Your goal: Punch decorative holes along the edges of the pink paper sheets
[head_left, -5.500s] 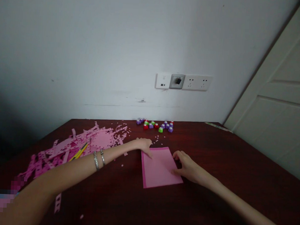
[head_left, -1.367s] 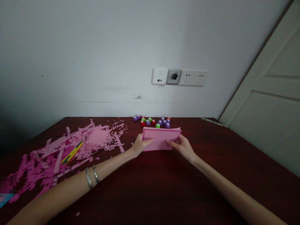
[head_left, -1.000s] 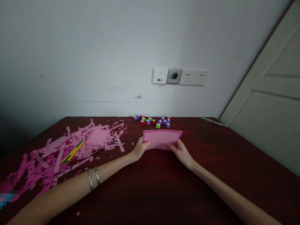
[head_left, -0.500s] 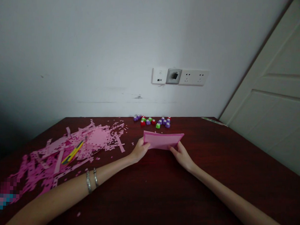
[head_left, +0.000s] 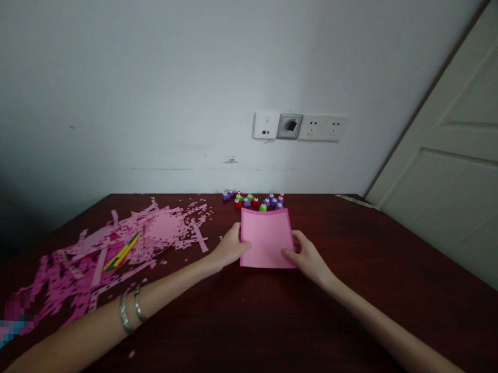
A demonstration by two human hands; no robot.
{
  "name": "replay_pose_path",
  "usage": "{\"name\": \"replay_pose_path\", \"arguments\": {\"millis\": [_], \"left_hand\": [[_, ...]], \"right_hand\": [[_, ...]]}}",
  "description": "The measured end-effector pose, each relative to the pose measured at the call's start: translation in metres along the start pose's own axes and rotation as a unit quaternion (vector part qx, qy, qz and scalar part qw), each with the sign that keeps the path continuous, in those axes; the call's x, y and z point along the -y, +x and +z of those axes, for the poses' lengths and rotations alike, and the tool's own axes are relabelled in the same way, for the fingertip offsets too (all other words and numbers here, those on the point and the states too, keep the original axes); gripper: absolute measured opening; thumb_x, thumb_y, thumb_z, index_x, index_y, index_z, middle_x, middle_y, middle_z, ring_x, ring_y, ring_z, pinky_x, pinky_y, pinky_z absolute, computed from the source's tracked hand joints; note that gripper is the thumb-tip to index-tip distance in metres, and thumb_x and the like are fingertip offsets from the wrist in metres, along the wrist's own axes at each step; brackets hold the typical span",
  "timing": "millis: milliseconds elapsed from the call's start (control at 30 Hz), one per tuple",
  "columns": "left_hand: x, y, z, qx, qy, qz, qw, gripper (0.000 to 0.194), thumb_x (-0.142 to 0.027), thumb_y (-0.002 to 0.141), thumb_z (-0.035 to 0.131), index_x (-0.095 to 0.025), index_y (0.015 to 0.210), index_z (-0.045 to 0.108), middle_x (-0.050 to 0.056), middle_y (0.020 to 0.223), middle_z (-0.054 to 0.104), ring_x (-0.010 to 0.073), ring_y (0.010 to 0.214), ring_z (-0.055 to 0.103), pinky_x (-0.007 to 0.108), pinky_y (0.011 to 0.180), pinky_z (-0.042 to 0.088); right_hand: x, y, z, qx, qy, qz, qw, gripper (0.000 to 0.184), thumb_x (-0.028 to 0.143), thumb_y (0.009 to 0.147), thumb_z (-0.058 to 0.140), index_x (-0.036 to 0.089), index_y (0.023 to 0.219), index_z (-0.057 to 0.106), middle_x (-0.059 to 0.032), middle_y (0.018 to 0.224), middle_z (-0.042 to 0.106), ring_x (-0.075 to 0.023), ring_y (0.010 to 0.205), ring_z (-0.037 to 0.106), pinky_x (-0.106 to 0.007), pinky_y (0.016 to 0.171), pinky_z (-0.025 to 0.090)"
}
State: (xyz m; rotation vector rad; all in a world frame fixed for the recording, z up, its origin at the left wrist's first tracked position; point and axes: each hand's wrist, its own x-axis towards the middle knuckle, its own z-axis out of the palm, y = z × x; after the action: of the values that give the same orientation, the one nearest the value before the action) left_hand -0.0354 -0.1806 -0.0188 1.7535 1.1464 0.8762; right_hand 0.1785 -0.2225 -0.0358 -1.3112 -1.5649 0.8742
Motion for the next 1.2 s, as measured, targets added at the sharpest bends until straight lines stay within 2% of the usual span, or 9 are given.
{"name": "replay_pose_path", "arguments": {"millis": [133,267,367,567,667,767,833,1067,1200], "left_hand": [[0.001,-0.011,-0.002,0.070,0.069,-0.007,0.995,0.070,-0.011,0.060,0.051,-0.011,0.126,0.029,0.012,0.111,0.056,0.0224,0.095,0.056,0.030,0.080,0.043],[-0.003,-0.020,0.005,0.077,0.146,0.014,0.986,0.089,-0.009,0.060,0.051,-0.013,0.138,0.009,0.016,0.119,0.049,0.0246,0.100,0.054,0.029,0.081,0.041],[-0.005,-0.024,0.007,0.070,0.226,-0.011,0.972,0.085,-0.011,0.060,0.052,-0.011,0.137,0.016,0.019,0.113,0.051,0.0275,0.092,0.057,0.030,0.073,0.042],[-0.006,-0.026,0.002,0.132,0.352,0.010,0.926,0.057,-0.022,0.067,0.050,-0.008,0.122,0.041,0.019,0.099,0.057,0.0322,0.085,0.059,0.035,0.067,0.042],[-0.010,-0.026,-0.003,0.163,0.394,0.007,0.905,0.048,-0.027,0.070,0.048,-0.008,0.114,0.049,0.021,0.100,0.058,0.0345,0.088,0.058,0.038,0.070,0.042],[-0.013,-0.024,-0.007,0.169,0.397,-0.005,0.902,0.052,-0.032,0.070,0.050,-0.009,0.116,0.048,0.021,0.102,0.058,0.0343,0.087,0.058,0.038,0.070,0.043],[-0.011,-0.022,-0.009,0.168,0.386,0.000,0.907,0.055,-0.034,0.069,0.052,-0.009,0.118,0.047,0.020,0.104,0.057,0.0329,0.088,0.058,0.037,0.071,0.043],[-0.001,-0.018,-0.011,0.189,0.422,0.015,0.886,0.055,-0.037,0.071,0.052,-0.013,0.119,0.043,0.015,0.108,0.055,0.0282,0.095,0.056,0.035,0.078,0.044],[-0.004,-0.019,-0.010,0.186,0.419,0.017,0.889,0.054,-0.036,0.070,0.053,-0.013,0.118,0.044,0.015,0.107,0.056,0.0275,0.095,0.056,0.033,0.076,0.045]], "right_hand": [[-0.006,-0.006,0.002,0.039,-0.054,0.056,0.996,0.063,0.015,0.065,0.057,0.017,0.125,0.035,-0.0081,0.099,0.063,-0.0203,0.084,0.061,-0.034,0.073,0.049],[-0.003,-0.007,-0.001,0.081,-0.149,0.040,0.985,0.068,0.013,0.062,0.057,0.016,0.128,0.039,-0.0074,0.098,0.064,-0.0207,0.080,0.061,-0.032,0.072,0.047],[0.006,-0.007,-0.003,0.097,-0.196,0.032,0.975,0.066,0.012,0.061,0.055,0.013,0.126,0.043,-0.0082,0.093,0.066,-0.0217,0.076,0.062,-0.031,0.067,0.047],[0.013,-0.010,-0.006,0.120,-0.208,0.021,0.970,0.054,0.010,0.062,0.053,0.016,0.116,0.052,-0.0086,0.097,0.065,-0.0220,0.081,0.062,-0.030,0.069,0.048],[0.012,-0.012,-0.006,0.126,-0.209,0.050,0.968,0.052,0.015,0.066,0.053,0.016,0.118,0.051,-0.0097,0.092,0.065,-0.0201,0.067,0.062,-0.029,0.057,0.050],[0.009,-0.014,-0.006,0.134,-0.191,0.098,0.967,0.062,0.018,0.070,0.053,0.018,0.130,0.038,-0.0116,0.092,0.063,-0.0133,0.044,0.057,-0.025,0.036,0.046],[0.007,-0.015,-0.005,0.133,-0.182,0.117,0.967,0.065,0.020,0.072,0.053,0.018,0.134,0.032,-0.0140,0.097,0.060,-0.0099,0.038,0.054,-0.023,0.030,0.043],[0.011,-0.018,-0.004,0.146,-0.192,0.160,0.957,0.044,0.015,0.076,0.052,0.011,0.119,0.046,-0.0090,0.086,0.059,-0.0073,0.041,0.055,-0.018,0.030,0.045],[0.015,-0.021,-0.004,0.144,-0.185,0.166,0.958,0.040,0.014,0.077,0.051,0.009,0.116,0.047,-0.0084,0.087,0.058,-0.0063,0.040,0.054,-0.018,0.030,0.045]]}}
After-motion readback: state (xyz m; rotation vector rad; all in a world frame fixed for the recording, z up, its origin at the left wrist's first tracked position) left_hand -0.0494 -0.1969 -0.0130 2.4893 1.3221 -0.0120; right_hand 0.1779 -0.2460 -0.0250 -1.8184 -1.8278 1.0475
